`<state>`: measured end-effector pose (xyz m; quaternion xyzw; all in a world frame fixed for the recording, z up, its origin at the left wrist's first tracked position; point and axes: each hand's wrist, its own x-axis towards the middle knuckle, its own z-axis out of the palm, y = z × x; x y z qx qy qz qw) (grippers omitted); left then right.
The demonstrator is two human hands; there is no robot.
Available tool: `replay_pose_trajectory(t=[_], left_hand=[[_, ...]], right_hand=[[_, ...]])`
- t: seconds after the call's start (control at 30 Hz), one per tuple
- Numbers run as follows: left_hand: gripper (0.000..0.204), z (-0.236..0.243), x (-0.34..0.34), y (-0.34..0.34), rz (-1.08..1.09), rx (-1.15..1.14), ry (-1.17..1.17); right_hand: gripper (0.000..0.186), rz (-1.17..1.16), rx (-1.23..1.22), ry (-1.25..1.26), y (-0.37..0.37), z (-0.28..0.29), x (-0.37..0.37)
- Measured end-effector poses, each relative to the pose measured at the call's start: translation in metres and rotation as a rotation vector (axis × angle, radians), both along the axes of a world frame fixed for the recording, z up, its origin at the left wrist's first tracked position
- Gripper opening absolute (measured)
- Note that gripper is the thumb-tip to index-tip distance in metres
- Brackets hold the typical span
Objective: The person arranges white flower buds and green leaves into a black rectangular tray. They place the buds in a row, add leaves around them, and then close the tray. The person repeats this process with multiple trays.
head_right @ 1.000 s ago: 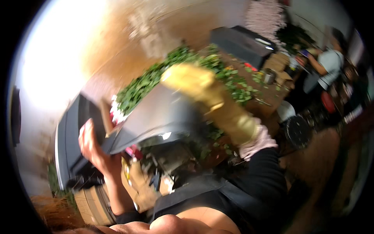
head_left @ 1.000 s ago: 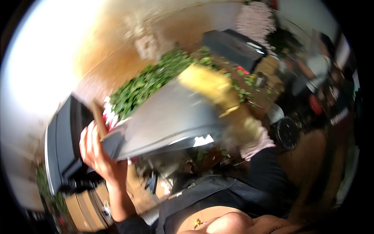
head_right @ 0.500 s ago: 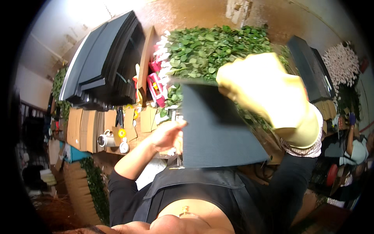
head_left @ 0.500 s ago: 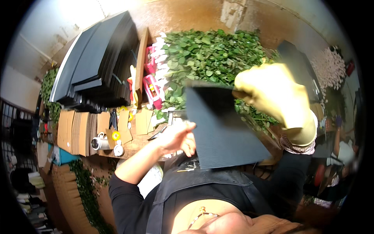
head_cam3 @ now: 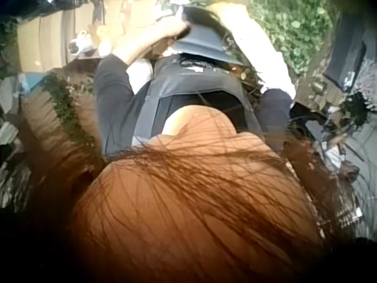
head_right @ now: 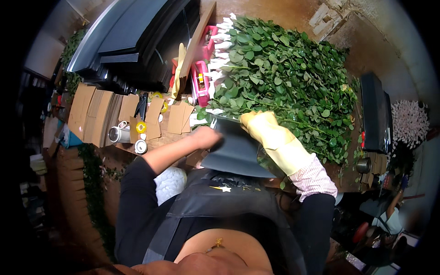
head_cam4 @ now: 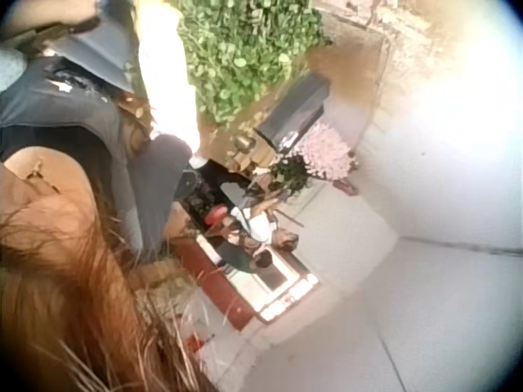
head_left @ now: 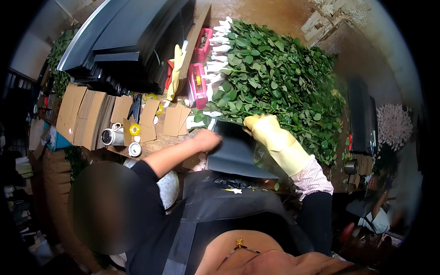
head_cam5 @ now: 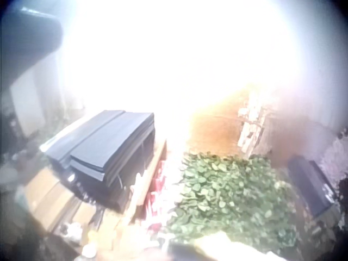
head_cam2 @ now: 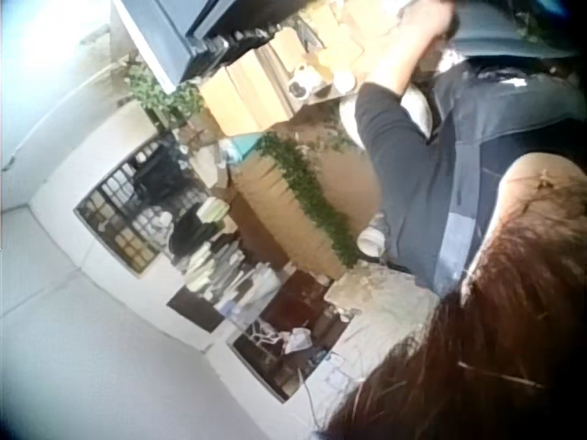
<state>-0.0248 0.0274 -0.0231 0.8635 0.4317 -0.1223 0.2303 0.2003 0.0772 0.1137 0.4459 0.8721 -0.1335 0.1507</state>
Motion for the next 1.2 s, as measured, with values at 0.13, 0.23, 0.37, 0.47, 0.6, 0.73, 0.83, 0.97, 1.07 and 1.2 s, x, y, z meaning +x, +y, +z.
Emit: replay_pose_trajectory(t=[0.13, 0.23, 0.37, 0.47, 0.6, 0.73, 0.83, 0.97, 1.07, 1.2], left_hand=[[0.076, -0.070, 0.019, -0.010, -0.270, 0.217, -0.464], [0.098, -0.094, 0.021, -0.013, -0.210, 0.394, -0.371], [0.100, -0.096, 0.011, -0.019, -0.138, 0.380, -0.412], [0.100, -0.091, 0.019, -0.016, -0.148, 0.361, -0.424], [0.099, -0.089, 0.024, -0.012, -0.179, 0.419, -0.373], [0.100, -0.095, 0.020, -0.014, -0.185, 0.455, -0.356], [0.101, -0.107, 0.013, -0.017, -0.144, 0.438, -0.364], [0.103, -0.116, 0.015, -0.017, -0.179, 0.523, -0.349], [0.104, -0.114, 0.019, -0.014, -0.168, 0.495, -0.461], [0.090, -0.134, 0.016, -0.017, -0.055, 0.235, -0.844]], right_hand=[[0.014, -0.014, -0.037, -0.055, -0.001, 0.010, -0.017], [0.025, -0.037, 0.307, 0.404, -0.027, 0.023, -0.001], [0.041, -0.182, -0.108, 0.593, -0.049, 0.080, 0.001], [0.039, -0.026, 0.298, 0.376, -0.043, 0.027, 0.011], [0.041, -0.268, 0.004, -0.073, -0.005, -0.056, 0.009], [0.050, -0.244, 0.058, 0.150, -0.014, -0.039, 0.010], [0.071, 0.184, 0.396, 0.405, -0.037, 0.008, -0.015], [0.064, 0.141, -0.283, 0.263, -0.092, 0.005, -0.047], [0.059, 0.192, -0.229, -0.100, -0.104, -0.028, -0.068], [0.048, 0.307, -0.364, -0.157, -0.083, -0.003, -0.091]])
